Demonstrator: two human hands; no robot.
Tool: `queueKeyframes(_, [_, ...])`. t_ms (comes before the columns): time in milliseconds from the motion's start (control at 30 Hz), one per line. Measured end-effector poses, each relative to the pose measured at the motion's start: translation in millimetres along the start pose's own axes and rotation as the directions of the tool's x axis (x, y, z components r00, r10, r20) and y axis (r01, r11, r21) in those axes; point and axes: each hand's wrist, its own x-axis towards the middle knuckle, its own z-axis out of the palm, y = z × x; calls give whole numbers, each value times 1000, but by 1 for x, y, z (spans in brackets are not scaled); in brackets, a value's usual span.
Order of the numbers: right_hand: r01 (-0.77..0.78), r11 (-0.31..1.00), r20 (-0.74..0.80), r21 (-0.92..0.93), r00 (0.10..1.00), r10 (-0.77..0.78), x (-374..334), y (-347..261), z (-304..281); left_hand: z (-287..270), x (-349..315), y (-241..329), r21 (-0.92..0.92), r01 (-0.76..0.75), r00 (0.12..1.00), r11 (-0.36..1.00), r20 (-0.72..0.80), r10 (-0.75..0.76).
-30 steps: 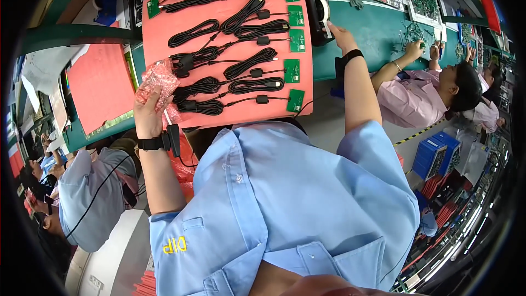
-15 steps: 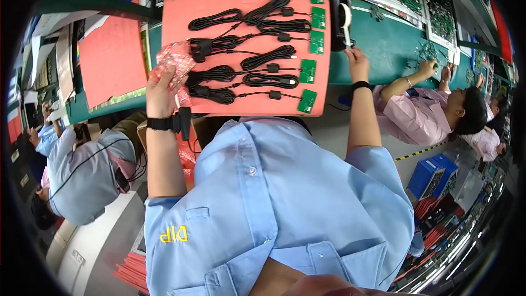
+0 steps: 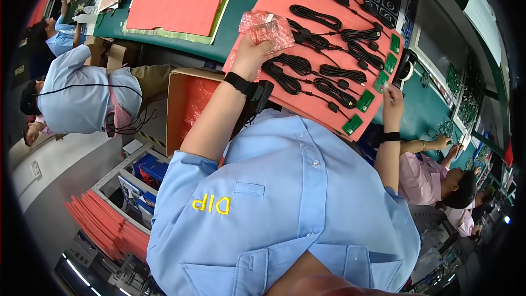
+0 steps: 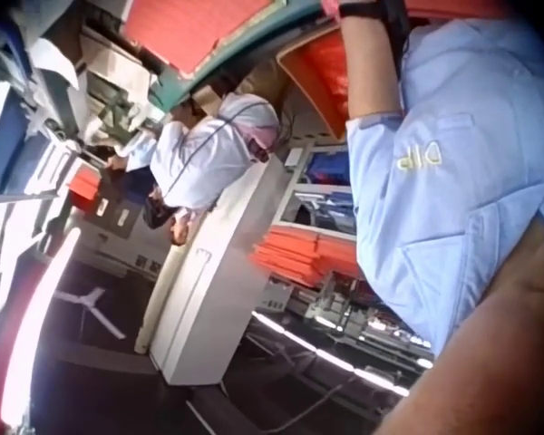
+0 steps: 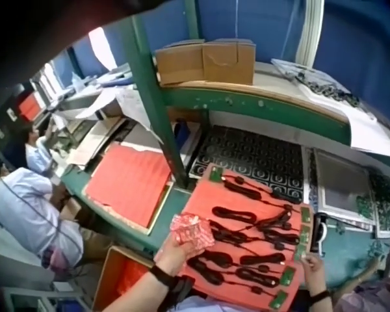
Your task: The person retrieves a circuit board and bubble wrap from a box, wraps the board, and secures the package with tape. They repeat this process multiple times, placing some wrapped boards onto a pink foam board.
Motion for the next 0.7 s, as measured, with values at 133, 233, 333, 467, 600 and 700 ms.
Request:
queueKeyframes(133, [-192,903,341,383,939,55,-4,-125,58,4,-4,-2,-22,-40,998,999,38,40])
queueKeyframes(233, [-192,857,477,479,876,-70,-7,-179,116,6,-8,4,78,-9,1000,997,27,7])
queueKeyframes(333, [-313,665,546,679,820,-171,-9,-188,161,17,-14,6,73,-15,1000,997,20,14])
queueKeyframes(467, [-269,801,517,534,854,-58,-5,-189,189,14,-18,1,-45,-67,998,997,-1,67])
queueKeyframes(600, [-154,965,526,211,850,20,-2,-198,180,12,-19,4,-54,-41,999,998,28,43])
queueKeyframes(700, [113,992,444,49,888,-123,-1,-195,175,15,-18,10,-38,-1,1000,999,27,2])
